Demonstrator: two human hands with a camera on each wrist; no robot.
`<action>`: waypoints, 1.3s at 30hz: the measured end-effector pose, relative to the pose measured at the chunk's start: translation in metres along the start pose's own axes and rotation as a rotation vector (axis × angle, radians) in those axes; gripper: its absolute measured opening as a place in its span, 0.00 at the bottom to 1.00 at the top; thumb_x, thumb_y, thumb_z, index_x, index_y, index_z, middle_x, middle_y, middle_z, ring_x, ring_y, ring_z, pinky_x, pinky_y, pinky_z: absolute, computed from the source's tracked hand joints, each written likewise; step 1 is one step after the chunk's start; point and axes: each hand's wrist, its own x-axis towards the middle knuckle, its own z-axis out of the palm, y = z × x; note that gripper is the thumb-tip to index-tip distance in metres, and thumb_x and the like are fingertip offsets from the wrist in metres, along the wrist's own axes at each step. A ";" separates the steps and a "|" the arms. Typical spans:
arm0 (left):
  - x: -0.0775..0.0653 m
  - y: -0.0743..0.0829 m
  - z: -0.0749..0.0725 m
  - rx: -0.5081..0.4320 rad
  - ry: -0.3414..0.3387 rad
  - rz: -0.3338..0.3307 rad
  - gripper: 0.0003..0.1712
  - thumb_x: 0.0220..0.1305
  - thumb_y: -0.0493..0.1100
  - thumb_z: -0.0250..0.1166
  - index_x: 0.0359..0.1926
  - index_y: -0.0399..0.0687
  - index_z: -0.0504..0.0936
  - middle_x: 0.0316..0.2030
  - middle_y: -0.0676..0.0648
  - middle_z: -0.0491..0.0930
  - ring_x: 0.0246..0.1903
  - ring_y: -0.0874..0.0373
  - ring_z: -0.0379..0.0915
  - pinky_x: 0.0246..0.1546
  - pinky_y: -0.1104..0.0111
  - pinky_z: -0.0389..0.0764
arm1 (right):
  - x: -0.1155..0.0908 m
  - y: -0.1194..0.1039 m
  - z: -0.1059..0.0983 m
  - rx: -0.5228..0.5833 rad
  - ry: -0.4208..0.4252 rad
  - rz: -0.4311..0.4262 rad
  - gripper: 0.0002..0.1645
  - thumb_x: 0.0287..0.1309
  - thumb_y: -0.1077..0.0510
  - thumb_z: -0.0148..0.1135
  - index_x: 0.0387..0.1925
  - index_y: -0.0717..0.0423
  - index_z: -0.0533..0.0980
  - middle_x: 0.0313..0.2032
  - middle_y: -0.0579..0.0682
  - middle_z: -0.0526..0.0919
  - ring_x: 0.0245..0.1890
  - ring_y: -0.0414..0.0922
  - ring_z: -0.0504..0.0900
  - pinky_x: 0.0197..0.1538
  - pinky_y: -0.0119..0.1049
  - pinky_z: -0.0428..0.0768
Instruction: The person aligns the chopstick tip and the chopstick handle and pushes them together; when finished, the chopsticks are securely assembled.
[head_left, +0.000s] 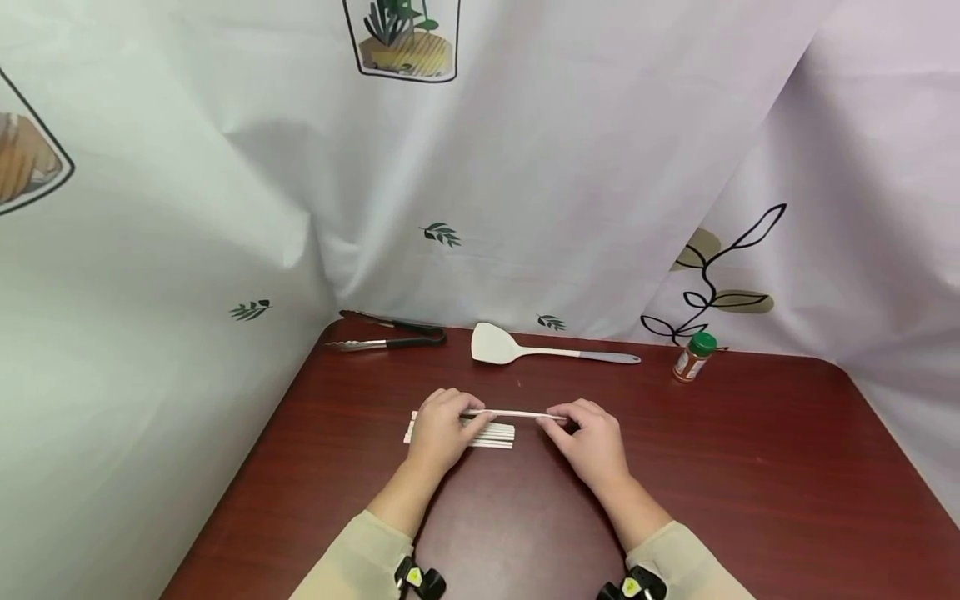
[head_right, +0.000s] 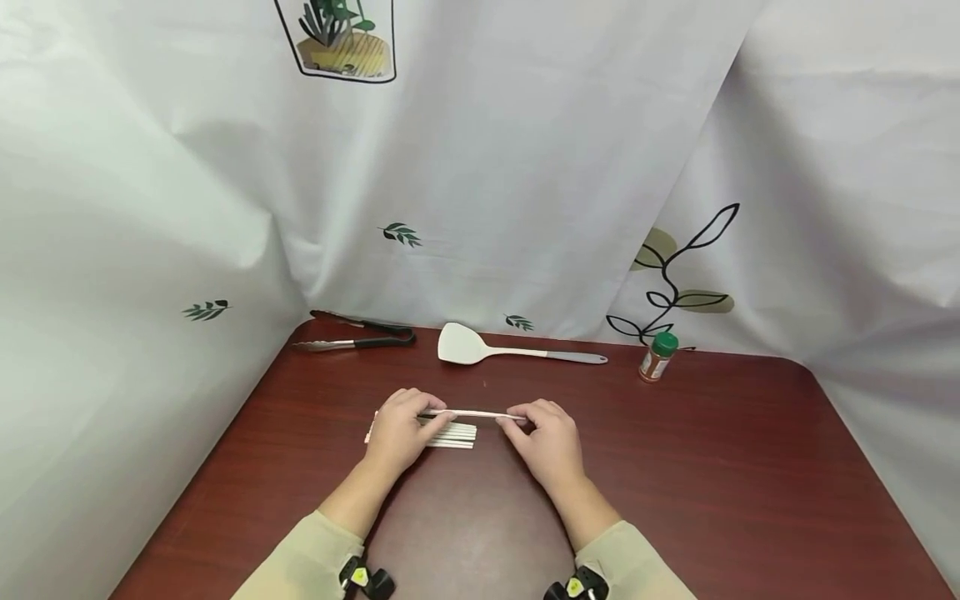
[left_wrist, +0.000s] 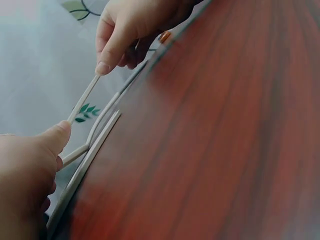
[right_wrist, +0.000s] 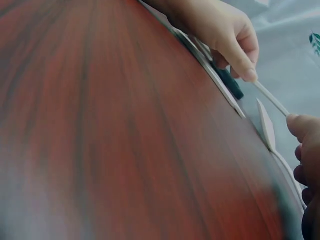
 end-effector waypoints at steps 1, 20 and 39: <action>0.001 0.002 0.003 -0.006 0.002 0.011 0.13 0.54 0.50 0.85 0.31 0.52 0.90 0.27 0.56 0.84 0.29 0.56 0.78 0.37 0.61 0.80 | -0.001 0.003 -0.003 -0.007 0.000 0.001 0.11 0.46 0.58 0.88 0.31 0.50 0.90 0.27 0.38 0.85 0.29 0.35 0.81 0.35 0.31 0.79; 0.019 0.038 0.045 -0.043 -0.065 0.055 0.12 0.57 0.52 0.83 0.32 0.53 0.89 0.28 0.56 0.82 0.30 0.56 0.76 0.37 0.63 0.79 | -0.010 0.036 -0.048 -0.058 0.036 0.017 0.11 0.46 0.59 0.87 0.31 0.49 0.90 0.28 0.38 0.85 0.28 0.36 0.82 0.34 0.28 0.78; 0.035 0.092 0.090 -0.021 -0.120 0.087 0.09 0.64 0.52 0.78 0.36 0.55 0.89 0.33 0.55 0.83 0.35 0.56 0.79 0.43 0.61 0.80 | -0.024 0.072 -0.102 -0.129 0.086 0.088 0.12 0.47 0.63 0.86 0.32 0.49 0.89 0.28 0.38 0.84 0.28 0.37 0.79 0.35 0.24 0.73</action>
